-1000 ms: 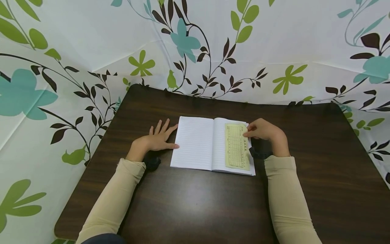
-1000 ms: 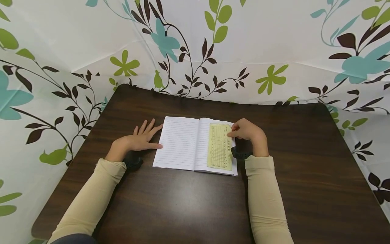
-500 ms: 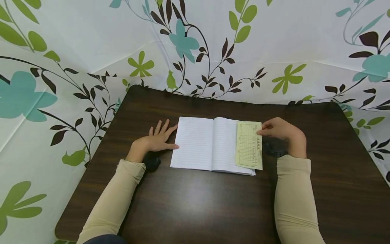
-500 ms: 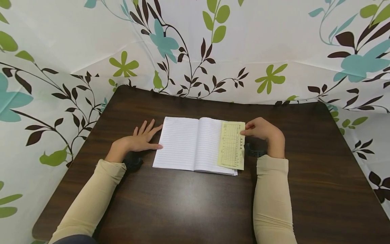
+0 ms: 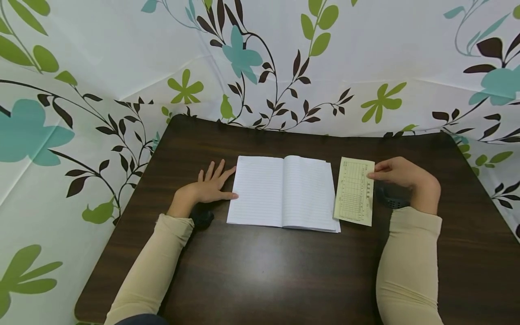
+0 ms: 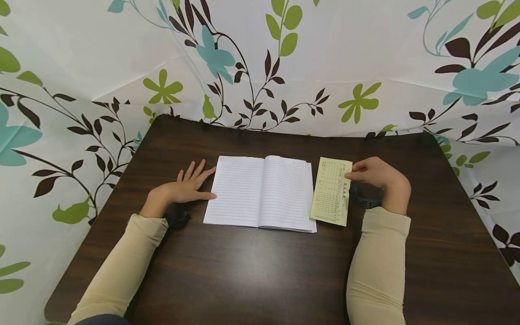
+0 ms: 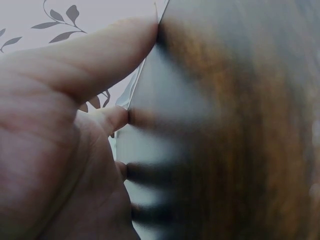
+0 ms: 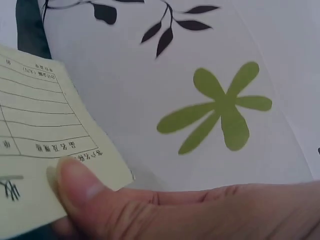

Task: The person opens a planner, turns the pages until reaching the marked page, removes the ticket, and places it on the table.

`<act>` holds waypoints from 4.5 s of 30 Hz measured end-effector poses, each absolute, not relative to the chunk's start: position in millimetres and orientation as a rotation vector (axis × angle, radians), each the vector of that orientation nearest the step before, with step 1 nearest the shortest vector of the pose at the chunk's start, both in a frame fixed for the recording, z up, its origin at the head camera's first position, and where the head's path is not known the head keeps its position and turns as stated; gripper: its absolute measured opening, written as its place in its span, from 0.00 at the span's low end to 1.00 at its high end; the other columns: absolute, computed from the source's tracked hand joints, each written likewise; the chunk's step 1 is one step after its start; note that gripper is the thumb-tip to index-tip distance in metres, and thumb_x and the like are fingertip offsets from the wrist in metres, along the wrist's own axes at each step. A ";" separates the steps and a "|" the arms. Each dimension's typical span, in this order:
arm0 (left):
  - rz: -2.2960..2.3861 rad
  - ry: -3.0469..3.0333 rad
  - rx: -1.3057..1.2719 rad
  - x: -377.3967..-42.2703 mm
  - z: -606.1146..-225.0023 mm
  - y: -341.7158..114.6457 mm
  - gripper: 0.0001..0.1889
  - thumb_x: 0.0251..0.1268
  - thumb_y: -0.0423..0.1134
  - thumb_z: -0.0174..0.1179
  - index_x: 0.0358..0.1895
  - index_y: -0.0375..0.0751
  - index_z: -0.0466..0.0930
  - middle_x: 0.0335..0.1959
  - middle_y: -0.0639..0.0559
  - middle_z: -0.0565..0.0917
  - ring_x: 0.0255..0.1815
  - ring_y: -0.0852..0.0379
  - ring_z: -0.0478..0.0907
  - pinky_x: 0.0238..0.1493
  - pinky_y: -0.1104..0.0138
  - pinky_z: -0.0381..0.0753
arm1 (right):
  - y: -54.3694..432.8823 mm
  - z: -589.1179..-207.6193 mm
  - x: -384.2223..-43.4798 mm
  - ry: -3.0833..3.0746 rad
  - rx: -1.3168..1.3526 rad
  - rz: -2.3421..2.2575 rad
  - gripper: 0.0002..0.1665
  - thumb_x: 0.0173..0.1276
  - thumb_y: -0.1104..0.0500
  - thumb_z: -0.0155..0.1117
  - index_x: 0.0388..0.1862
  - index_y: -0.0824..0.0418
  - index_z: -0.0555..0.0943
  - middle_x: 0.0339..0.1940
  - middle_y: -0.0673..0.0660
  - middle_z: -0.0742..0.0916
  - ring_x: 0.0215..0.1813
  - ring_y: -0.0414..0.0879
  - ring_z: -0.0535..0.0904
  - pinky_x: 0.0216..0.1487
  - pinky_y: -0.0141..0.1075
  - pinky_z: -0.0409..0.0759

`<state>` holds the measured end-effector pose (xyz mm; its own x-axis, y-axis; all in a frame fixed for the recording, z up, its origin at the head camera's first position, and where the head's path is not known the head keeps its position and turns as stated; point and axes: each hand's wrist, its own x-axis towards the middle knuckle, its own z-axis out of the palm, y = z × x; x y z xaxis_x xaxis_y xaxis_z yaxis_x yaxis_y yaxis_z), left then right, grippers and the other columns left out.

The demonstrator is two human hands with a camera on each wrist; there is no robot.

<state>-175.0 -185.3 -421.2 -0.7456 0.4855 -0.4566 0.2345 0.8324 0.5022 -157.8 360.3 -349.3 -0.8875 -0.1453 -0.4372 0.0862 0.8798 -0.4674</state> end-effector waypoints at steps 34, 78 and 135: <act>0.555 2.413 0.521 -175.9 -419.7 -186.7 0.57 0.67 0.76 0.54 0.87 0.58 0.32 0.86 0.42 0.21 0.85 0.36 0.12 0.78 0.32 0.20 | 385.3 -367.6 -162.8 2.608 0.072 -0.501 0.24 0.74 0.55 0.67 0.51 0.78 0.75 0.45 0.73 0.80 0.47 0.65 0.74 0.51 0.61 0.76; 0.530 2.424 0.523 -177.9 -418.2 -191.1 0.54 0.71 0.70 0.55 0.87 0.58 0.31 0.86 0.43 0.19 0.84 0.37 0.12 0.79 0.32 0.20 | 211.5 -393.6 -90.6 2.761 -0.399 -0.387 0.54 0.77 0.35 0.58 0.86 0.62 0.50 0.87 0.70 0.51 0.84 0.75 0.46 0.79 0.73 0.48; 0.977 2.480 0.002 -137.8 -389.8 -132.1 0.37 0.80 0.53 0.53 0.80 0.32 0.55 0.60 0.36 0.76 0.51 0.46 0.75 0.51 0.58 0.74 | 251.7 -388.2 -98.1 2.639 -0.195 -0.392 0.66 0.72 0.28 0.58 0.85 0.73 0.45 0.86 0.74 0.47 0.85 0.76 0.41 0.75 0.77 0.50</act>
<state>-137.8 -132.1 -389.8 -0.8890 0.1694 -0.4254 -0.1663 0.7461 0.6447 -98.1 251.7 -388.2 -0.8831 -0.2023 -0.4234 -0.0704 0.9492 -0.3067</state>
